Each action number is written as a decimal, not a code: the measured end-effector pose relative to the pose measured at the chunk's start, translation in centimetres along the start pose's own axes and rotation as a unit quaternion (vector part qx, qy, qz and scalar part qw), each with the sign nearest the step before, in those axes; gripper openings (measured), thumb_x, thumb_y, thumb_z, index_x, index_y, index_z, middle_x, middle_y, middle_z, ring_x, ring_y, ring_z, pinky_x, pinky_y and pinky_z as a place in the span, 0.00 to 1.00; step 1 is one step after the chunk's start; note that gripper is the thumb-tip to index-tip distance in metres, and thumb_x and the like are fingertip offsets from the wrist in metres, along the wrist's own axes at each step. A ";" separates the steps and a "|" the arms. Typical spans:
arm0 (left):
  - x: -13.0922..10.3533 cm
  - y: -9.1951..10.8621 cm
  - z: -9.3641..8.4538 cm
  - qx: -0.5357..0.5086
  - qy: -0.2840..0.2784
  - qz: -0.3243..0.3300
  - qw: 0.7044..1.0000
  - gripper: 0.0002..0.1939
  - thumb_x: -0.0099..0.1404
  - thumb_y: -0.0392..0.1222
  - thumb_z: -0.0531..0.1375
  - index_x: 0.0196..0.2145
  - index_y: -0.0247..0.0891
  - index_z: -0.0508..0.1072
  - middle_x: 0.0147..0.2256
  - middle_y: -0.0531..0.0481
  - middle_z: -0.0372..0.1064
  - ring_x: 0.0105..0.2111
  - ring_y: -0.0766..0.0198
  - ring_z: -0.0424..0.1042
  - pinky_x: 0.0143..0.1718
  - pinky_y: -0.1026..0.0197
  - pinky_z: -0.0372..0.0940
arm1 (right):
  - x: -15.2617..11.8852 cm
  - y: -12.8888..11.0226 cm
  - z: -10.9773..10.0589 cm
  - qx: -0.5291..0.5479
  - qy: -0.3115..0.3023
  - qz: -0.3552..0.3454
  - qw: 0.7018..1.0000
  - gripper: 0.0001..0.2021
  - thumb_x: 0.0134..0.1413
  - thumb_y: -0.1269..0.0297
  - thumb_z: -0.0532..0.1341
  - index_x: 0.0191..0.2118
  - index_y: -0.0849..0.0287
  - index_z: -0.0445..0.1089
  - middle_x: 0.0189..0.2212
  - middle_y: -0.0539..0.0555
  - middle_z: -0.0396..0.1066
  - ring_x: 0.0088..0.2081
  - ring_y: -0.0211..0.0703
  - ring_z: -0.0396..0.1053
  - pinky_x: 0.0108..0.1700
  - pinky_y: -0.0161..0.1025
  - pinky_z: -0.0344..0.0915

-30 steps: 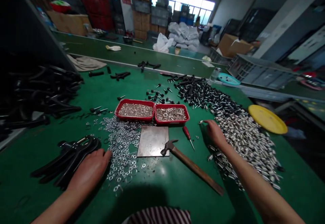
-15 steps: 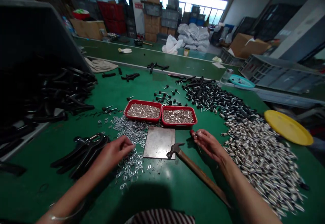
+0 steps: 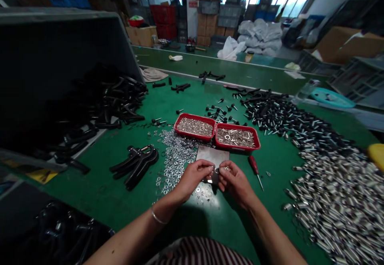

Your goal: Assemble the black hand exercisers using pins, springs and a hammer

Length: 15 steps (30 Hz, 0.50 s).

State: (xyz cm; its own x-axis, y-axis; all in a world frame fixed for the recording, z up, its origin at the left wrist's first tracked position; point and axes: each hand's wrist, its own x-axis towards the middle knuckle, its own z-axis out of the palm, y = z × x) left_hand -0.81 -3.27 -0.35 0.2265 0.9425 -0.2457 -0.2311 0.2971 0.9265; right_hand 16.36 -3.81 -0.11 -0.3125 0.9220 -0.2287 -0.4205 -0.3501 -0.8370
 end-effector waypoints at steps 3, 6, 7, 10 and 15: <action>-0.3 -0.2 0.1 -0.016 -0.010 -0.009 1.000 0.19 0.58 0.50 0.68 0.40 0.33 0.76 0.33 0.47 0.74 0.33 0.64 0.74 0.38 0.62 0.68 | 0.4 0.6 -0.1 0.022 -0.008 0.022 1.000 0.12 0.53 0.59 0.69 0.39 0.55 0.68 0.21 0.44 0.64 0.21 0.32 0.60 0.22 0.29 0.61; -0.4 -0.2 -0.1 -0.031 -0.023 -0.006 0.999 0.19 0.58 0.51 0.68 0.40 0.33 0.76 0.33 0.47 0.74 0.33 0.64 0.74 0.39 0.61 0.68 | 0.6 0.9 -0.5 0.055 0.010 0.067 0.996 0.11 0.52 0.61 0.70 0.40 0.56 0.71 0.28 0.49 0.70 0.27 0.36 0.69 0.25 0.30 0.65; -0.4 -0.2 -0.3 -0.028 -0.028 0.002 0.999 0.19 0.58 0.50 0.68 0.40 0.33 0.76 0.33 0.46 0.75 0.33 0.64 0.74 0.39 0.60 0.68 | 0.6 0.9 -0.7 0.061 0.015 0.085 0.994 0.11 0.52 0.61 0.70 0.41 0.57 0.72 0.30 0.50 0.72 0.30 0.37 0.71 0.27 0.31 0.67; -0.9 -0.1 -0.8 0.066 -0.036 0.084 0.994 0.15 0.61 0.48 0.66 0.40 0.35 0.78 0.36 0.45 0.75 0.35 0.62 0.74 0.40 0.59 0.69 | 0.3 0.8 -1.2 0.061 0.008 0.139 0.988 0.11 0.52 0.62 0.70 0.41 0.58 0.75 0.32 0.52 0.74 0.32 0.38 0.73 0.34 0.32 0.71; -2.4 -0.1 -1.3 0.391 -0.091 0.326 0.856 0.13 0.71 0.40 0.55 0.46 0.36 0.77 0.40 0.41 0.75 0.43 0.59 0.72 0.47 0.56 0.67 | -0.2 0.0 -0.7 -0.033 0.019 0.090 0.995 0.11 0.49 0.61 0.71 0.39 0.56 0.74 0.30 0.50 0.74 0.29 0.37 0.71 0.32 0.33 0.70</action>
State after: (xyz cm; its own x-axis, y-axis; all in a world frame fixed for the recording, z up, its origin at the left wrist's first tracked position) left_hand -2.58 -5.33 -0.23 0.4497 0.8086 0.3794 0.3232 -0.5433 0.7748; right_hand 17.07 -3.91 -0.43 -0.3437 0.8519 -0.3951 -0.3035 -0.4989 -0.8118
